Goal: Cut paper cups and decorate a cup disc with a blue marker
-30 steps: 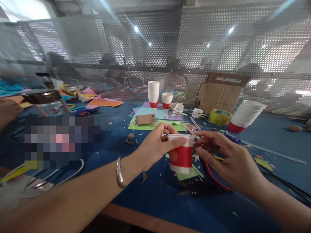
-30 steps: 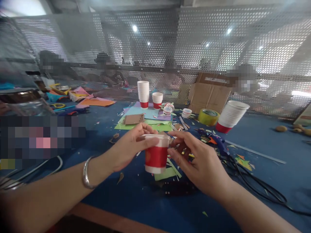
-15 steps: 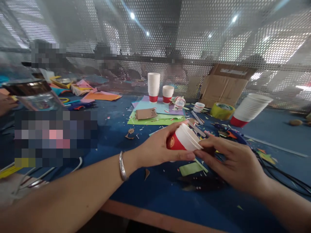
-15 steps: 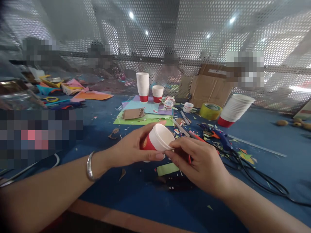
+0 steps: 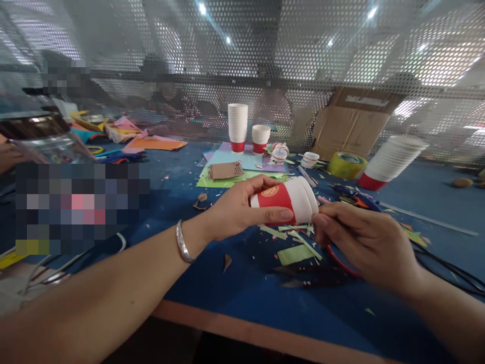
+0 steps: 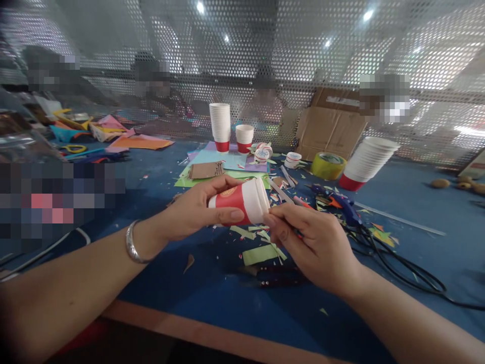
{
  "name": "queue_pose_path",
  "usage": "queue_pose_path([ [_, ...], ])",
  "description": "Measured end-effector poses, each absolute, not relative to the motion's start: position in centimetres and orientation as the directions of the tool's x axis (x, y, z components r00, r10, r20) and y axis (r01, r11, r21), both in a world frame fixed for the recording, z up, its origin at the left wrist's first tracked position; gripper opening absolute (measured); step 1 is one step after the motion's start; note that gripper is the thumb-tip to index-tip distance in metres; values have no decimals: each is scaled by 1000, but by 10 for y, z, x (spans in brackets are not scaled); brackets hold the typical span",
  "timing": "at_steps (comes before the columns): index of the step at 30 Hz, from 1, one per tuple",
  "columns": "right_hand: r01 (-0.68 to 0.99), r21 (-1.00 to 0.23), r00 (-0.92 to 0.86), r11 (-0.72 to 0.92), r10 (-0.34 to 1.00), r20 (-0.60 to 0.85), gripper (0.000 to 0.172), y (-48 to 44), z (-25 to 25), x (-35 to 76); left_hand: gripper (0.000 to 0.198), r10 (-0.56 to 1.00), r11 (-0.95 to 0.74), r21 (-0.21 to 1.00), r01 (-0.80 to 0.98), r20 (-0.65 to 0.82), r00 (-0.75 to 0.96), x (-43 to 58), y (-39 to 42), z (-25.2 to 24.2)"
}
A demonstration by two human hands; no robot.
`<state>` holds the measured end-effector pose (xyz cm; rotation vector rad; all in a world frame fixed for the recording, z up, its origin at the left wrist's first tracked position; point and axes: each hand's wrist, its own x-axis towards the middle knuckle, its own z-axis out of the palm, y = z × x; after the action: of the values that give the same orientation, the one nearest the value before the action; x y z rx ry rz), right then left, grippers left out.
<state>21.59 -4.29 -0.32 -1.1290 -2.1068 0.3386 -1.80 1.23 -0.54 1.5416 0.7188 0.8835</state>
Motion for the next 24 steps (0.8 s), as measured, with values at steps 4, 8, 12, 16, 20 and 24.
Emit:
queue_pose_path([
  [4, 641, -587, -161, 495, 834, 528, 30, -42, 2, 214, 45, 856, -226, 973, 36, 181, 484, -27, 18, 0],
  [8, 597, -697, 3, 398, 868, 497, 35, -34, 5, 220, 51, 908, -400, 917, 1, 396, 137, -40, 32, 3],
  [12, 415, -858, -69, 302, 951, 301, 36, -26, 0, 226, 43, 886, -436, 899, 40, 437, -154, -47, 43, 3],
  [16, 332, -936, -232, 114, 972, 36, 43, -22, -7, 223, 39, 903, -415, 910, 11, 413, -116, -43, 41, 2],
  [20, 468, -884, -318, 21, 937, -146, 47, -20, -11, 220, 41, 926, -377, 926, -6, 376, -7, -36, 34, -1],
  [24, 610, -789, -274, 72, 954, -125, 55, -17, -12, 223, 42, 931, -347, 938, -12, 345, 119, -34, 29, -6],
])
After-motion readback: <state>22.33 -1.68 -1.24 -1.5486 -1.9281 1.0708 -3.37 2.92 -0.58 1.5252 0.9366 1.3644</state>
